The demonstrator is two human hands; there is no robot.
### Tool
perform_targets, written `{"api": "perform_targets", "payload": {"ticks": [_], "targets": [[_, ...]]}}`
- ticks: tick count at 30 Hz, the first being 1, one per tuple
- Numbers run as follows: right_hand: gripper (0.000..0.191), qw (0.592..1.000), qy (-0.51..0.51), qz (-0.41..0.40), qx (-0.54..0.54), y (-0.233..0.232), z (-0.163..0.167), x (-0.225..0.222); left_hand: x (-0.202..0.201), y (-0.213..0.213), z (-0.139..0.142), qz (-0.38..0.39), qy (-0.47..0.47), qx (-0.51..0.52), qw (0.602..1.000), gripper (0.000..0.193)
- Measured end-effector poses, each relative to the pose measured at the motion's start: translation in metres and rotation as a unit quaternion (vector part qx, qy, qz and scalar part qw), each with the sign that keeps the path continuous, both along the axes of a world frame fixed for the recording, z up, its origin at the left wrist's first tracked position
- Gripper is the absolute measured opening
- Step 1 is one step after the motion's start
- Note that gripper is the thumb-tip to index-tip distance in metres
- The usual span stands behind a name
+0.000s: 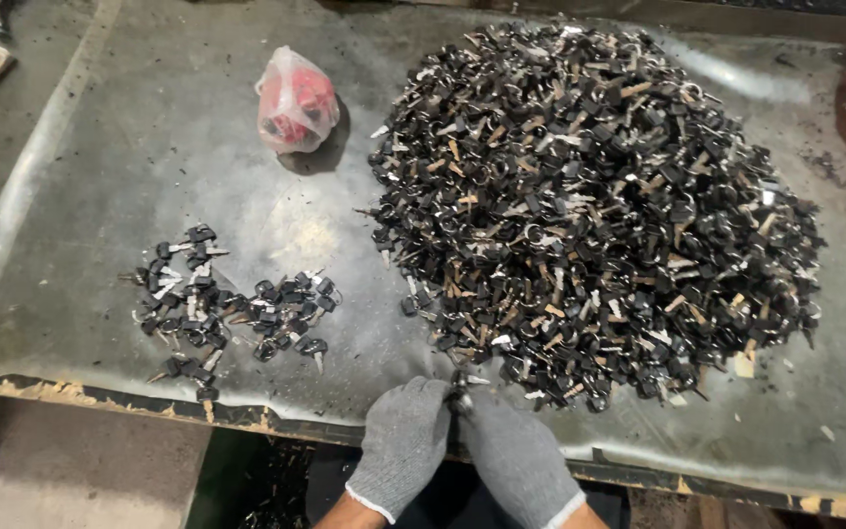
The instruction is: The person wearing gray work gloves picks small black key blanks one at a time from a large pile on a metal workbench and places them into a smaller pile on the left side of the table, repeating this sorting motion throughout the episode.
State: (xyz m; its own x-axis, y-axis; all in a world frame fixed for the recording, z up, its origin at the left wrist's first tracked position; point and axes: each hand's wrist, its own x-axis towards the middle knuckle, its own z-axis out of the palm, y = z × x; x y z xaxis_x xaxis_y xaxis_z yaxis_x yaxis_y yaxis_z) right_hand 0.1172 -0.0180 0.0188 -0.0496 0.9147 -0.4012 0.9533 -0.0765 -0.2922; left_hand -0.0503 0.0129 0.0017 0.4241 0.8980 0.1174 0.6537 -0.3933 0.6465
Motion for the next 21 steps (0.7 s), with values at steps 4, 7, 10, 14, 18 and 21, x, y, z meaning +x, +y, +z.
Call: {"api": "perform_targets", "payload": {"ticks": [4, 7, 10, 14, 18, 21], "targets": [[0.058, 0.997, -0.052, -0.011, -0.058, 0.002, -0.006, 0.004, -0.005, 0.003, -0.001, -0.030, 0.023, 0.020, 0.999, 0.028], [0.038, 0.984, -0.145, 0.096, 0.039, 0.002, -0.007, 0.006, -0.007, 0.008, -0.003, -0.047, 0.024, 0.014, 0.998, 0.023], [0.050, 0.975, -0.164, 0.109, 0.101, 0.001, -0.003, 0.003, -0.006, 0.017, -0.006, -0.088, 0.082, -0.019, 0.993, 0.017], [0.040, 0.980, -0.180, 0.083, -0.034, 0.003, 0.009, -0.003, -0.001, 0.015, -0.005, -0.081, 0.037, -0.005, 0.996, 0.021], [0.073, 0.997, -0.017, 0.048, -0.061, 0.011, 0.025, 0.009, 0.001, 0.004, 0.000, -0.035, 0.006, -0.003, 0.999, 0.014], [0.052, 0.981, 0.094, 0.050, -0.163, 0.016, 0.031, 0.016, -0.003, 0.007, 0.001, -0.032, -0.033, 0.005, 0.999, 0.020]]}}
